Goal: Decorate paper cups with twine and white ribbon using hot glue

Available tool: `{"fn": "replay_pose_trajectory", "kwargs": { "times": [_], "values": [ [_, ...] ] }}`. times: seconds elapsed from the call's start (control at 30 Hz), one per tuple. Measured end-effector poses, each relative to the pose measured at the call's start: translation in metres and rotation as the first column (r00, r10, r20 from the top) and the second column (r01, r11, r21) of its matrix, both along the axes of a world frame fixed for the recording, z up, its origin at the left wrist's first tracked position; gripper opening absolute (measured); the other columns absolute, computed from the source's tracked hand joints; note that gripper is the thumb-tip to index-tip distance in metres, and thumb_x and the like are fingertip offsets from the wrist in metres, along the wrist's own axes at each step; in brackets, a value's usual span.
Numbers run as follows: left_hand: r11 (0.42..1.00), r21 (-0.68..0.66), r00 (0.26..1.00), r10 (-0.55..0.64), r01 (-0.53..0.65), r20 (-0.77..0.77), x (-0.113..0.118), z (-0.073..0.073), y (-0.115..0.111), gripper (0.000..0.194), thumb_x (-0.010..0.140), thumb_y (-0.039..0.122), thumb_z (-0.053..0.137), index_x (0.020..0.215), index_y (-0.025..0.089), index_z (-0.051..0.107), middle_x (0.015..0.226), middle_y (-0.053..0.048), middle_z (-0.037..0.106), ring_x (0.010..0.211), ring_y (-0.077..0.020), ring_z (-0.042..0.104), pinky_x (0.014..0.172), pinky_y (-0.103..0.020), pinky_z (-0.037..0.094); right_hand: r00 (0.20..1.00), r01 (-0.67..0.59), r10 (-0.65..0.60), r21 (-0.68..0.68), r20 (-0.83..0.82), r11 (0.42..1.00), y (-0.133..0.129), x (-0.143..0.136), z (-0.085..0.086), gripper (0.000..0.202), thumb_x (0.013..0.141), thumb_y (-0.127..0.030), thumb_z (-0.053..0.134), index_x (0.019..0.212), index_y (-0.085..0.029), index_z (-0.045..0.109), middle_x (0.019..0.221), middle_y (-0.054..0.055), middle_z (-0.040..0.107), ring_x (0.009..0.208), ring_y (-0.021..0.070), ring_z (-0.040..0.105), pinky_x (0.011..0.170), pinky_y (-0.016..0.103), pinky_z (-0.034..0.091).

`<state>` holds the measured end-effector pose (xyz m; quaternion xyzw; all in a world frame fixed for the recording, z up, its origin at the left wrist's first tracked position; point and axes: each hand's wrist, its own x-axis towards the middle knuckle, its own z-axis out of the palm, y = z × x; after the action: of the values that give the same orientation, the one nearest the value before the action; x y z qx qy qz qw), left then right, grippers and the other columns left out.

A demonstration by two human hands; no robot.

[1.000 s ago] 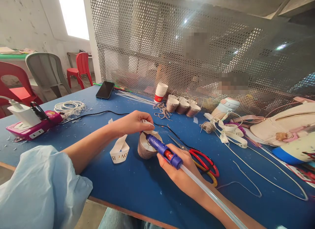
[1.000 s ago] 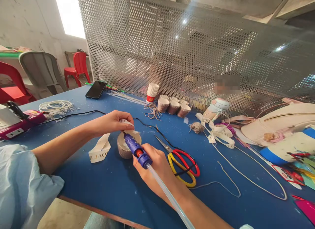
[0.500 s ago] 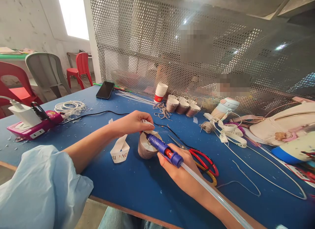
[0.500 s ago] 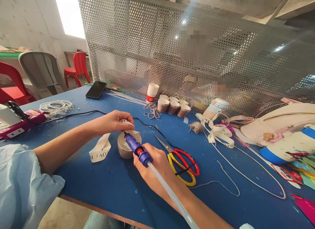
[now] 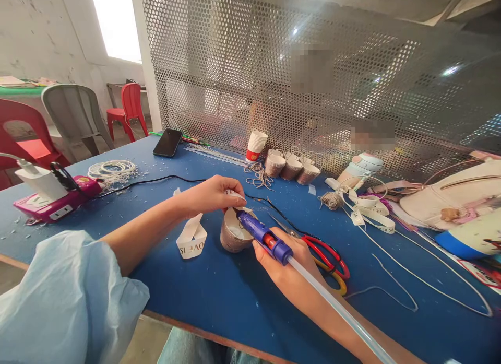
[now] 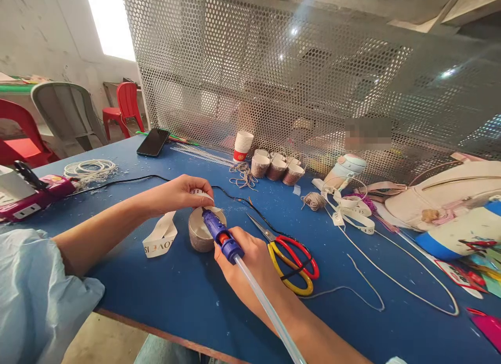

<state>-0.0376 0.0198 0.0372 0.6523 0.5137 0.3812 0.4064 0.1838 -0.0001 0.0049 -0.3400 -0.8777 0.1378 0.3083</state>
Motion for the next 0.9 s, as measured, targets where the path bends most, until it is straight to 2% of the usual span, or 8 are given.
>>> {"fn": "replay_pose_trajectory", "kwargs": {
  "times": [0.17, 0.27, 0.37, 0.47, 0.6, 0.73, 0.9],
  "values": [
    [1.000, -0.001, 1.000, 0.006, -0.006, 0.006, -0.001, -0.001, 0.000, 0.016, 0.073, 0.032, 0.067, 0.075, 0.016, 0.064, 0.066, 0.004, 0.057, 0.064, -0.0102, 0.048, 0.057, -0.022, 0.036, 1.000, 0.002, -0.002, -0.046, -0.003, 0.999, -0.002, 0.000, 0.004, 0.014, 0.087, -0.026, 0.051, 0.073, -0.024, 0.051, 0.061, -0.001, 0.058, 0.056, 0.0159, 0.054, 0.054, 0.026, 0.036],
    [1.000, -0.004, 1.000, 0.007, -0.007, 0.003, -0.001, -0.002, 0.000, 0.016, 0.073, 0.032, 0.067, 0.075, 0.016, 0.064, 0.066, 0.004, 0.056, 0.065, -0.0104, 0.048, 0.058, -0.022, 0.037, 0.999, 0.012, -0.019, -0.163, -0.043, 0.987, -0.002, -0.002, 0.010, 0.016, 0.086, -0.029, 0.051, 0.071, -0.024, 0.051, 0.062, -0.001, 0.059, 0.056, 0.0154, 0.055, 0.055, 0.026, 0.039],
    [1.000, -0.009, 1.000, 0.004, -0.004, 0.004, 0.000, -0.002, 0.000, 0.016, 0.073, 0.032, 0.067, 0.075, 0.016, 0.064, 0.066, 0.004, 0.057, 0.065, -0.0108, 0.048, 0.059, -0.023, 0.038, 0.999, 0.021, -0.033, -0.287, -0.038, 0.958, 0.000, -0.003, 0.015, 0.026, 0.087, -0.036, 0.050, 0.064, -0.024, 0.048, 0.053, -0.002, 0.052, 0.050, 0.0143, 0.050, 0.052, 0.026, 0.038],
    [1.000, -0.009, 1.000, 0.002, -0.002, 0.002, 0.000, -0.001, 0.000, 0.016, 0.073, 0.031, 0.066, 0.075, 0.016, 0.064, 0.065, 0.004, 0.056, 0.065, -0.0109, 0.048, 0.059, -0.023, 0.038, 1.000, -0.001, 0.001, -0.447, 0.000, 0.895, 0.004, -0.002, 0.018, 0.040, 0.088, -0.043, 0.047, 0.054, -0.023, 0.041, 0.043, -0.004, 0.043, 0.043, 0.0118, 0.043, 0.048, 0.026, 0.035],
    [1.000, -0.004, 1.000, -0.002, 0.002, 0.003, 0.000, -0.001, 0.000, 0.015, 0.074, 0.032, 0.066, 0.075, 0.016, 0.064, 0.064, 0.004, 0.055, 0.063, -0.0105, 0.047, 0.057, -0.022, 0.037, 0.999, -0.001, 0.028, -0.621, 0.034, 0.784, 0.008, 0.001, 0.019, 0.046, 0.090, -0.045, 0.045, 0.051, -0.021, 0.038, 0.043, -0.004, 0.041, 0.044, 0.0096, 0.042, 0.050, 0.025, 0.034],
    [1.000, -0.011, 1.000, -0.003, 0.003, 0.007, 0.000, -0.001, 0.000, 0.015, 0.074, 0.031, 0.066, 0.075, 0.016, 0.064, 0.065, 0.004, 0.057, 0.064, -0.0106, 0.049, 0.058, -0.022, 0.038, 1.000, -0.003, 0.017, -0.669, 0.014, 0.744, 0.005, 0.004, 0.023, 0.040, 0.090, -0.044, 0.046, 0.057, -0.021, 0.040, 0.042, -0.006, 0.040, 0.045, 0.0096, 0.042, 0.052, 0.024, 0.034],
    [1.000, -0.024, 1.000, -0.007, 0.007, 0.009, 0.000, 0.001, -0.002, 0.016, 0.074, 0.032, 0.067, 0.075, 0.017, 0.064, 0.066, 0.003, 0.058, 0.065, -0.0107, 0.050, 0.058, -0.022, 0.039, 0.996, 0.092, -0.081, -0.630, 0.047, 0.771, -0.003, 0.005, 0.030, 0.046, 0.089, -0.044, 0.046, 0.051, -0.021, 0.037, 0.042, -0.005, 0.040, 0.042, 0.0090, 0.039, 0.047, 0.024, 0.030]
  ]
}}
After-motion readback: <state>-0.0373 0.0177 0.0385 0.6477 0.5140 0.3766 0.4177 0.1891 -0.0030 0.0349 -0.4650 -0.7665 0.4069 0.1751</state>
